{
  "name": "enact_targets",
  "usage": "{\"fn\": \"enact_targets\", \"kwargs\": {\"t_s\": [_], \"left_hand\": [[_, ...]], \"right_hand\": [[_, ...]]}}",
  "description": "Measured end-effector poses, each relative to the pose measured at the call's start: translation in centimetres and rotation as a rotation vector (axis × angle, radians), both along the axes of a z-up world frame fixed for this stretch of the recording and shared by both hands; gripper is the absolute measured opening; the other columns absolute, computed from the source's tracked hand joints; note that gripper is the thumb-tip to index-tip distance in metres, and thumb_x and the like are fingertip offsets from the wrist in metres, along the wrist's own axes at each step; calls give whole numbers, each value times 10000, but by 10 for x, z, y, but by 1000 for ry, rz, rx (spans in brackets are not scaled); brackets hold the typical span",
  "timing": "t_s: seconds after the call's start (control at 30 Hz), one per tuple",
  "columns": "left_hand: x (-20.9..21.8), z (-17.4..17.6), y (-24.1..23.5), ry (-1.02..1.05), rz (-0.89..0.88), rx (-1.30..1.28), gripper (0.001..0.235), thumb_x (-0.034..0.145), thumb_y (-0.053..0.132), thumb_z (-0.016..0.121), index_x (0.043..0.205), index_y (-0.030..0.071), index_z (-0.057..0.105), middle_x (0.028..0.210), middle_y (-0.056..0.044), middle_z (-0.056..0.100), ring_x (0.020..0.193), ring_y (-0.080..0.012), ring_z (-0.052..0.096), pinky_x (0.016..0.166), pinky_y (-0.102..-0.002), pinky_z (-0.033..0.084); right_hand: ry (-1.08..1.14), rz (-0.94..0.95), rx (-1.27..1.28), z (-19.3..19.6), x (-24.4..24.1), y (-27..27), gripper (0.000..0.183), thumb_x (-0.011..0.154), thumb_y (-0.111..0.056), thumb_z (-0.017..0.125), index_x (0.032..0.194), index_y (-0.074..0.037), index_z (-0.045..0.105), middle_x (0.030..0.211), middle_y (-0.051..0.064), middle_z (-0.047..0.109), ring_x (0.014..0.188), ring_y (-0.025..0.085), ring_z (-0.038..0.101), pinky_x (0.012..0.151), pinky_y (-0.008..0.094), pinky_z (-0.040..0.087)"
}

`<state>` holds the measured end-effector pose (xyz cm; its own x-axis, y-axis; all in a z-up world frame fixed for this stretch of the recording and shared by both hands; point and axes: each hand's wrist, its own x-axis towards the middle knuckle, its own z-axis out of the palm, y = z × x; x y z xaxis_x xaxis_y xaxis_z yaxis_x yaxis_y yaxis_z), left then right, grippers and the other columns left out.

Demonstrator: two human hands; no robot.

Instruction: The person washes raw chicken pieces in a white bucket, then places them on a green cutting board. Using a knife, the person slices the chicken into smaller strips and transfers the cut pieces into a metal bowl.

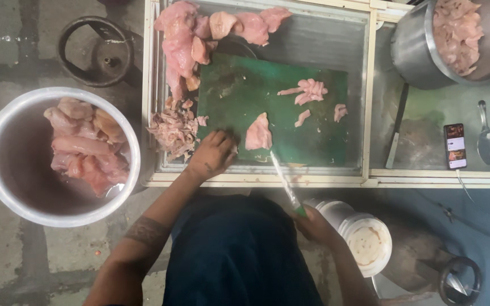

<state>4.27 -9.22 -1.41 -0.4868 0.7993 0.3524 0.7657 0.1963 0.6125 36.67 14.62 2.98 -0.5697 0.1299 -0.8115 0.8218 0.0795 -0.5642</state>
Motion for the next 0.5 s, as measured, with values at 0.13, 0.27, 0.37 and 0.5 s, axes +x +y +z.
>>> {"fn": "enact_targets", "kwargs": {"t_s": [0.13, 0.27, 0.37, 0.5], "left_hand": [[-12, -4, -10, -77, 250, -275, 325, 840, 178, 718, 1153, 117, 658, 1156, -177, 638, 1013, -387, 627, 862, -496, 504], [-32, 14, -38, 93, 620, -389, 362, 860, 252, 749, 1162, 80, 647, 1132, -173, 649, 1037, -397, 627, 882, -506, 496], [-23, 30, -36, 215, 551, -235, 474, 757, 182, 749, 1203, 68, 634, 1204, -178, 635, 1163, -403, 604, 968, -493, 484], [11, 31, 30, -150, 80, -127, 565, 811, 227, 780, 1337, 110, 609, 1365, -145, 585, 1251, -357, 554, 1043, -486, 447]], "right_hand": [[81, -201, 30, 5, -22, -15, 324, 967, -418, 610, 836, -131, 536, 580, -14, 510, 420, 101, 461, 375, 280, 381], [175, -359, 19, 8, -31, -24, 328, 987, -383, 614, 804, -127, 523, 574, -20, 507, 419, 92, 455, 376, 260, 377], [224, -431, -13, 10, -27, -25, 358, 1003, -372, 613, 775, -113, 521, 557, -19, 479, 416, 94, 433, 375, 259, 347], [230, -468, 16, 2, -28, -24, 332, 989, -366, 620, 786, -121, 525, 559, -25, 473, 428, 96, 435, 387, 263, 351]]}}
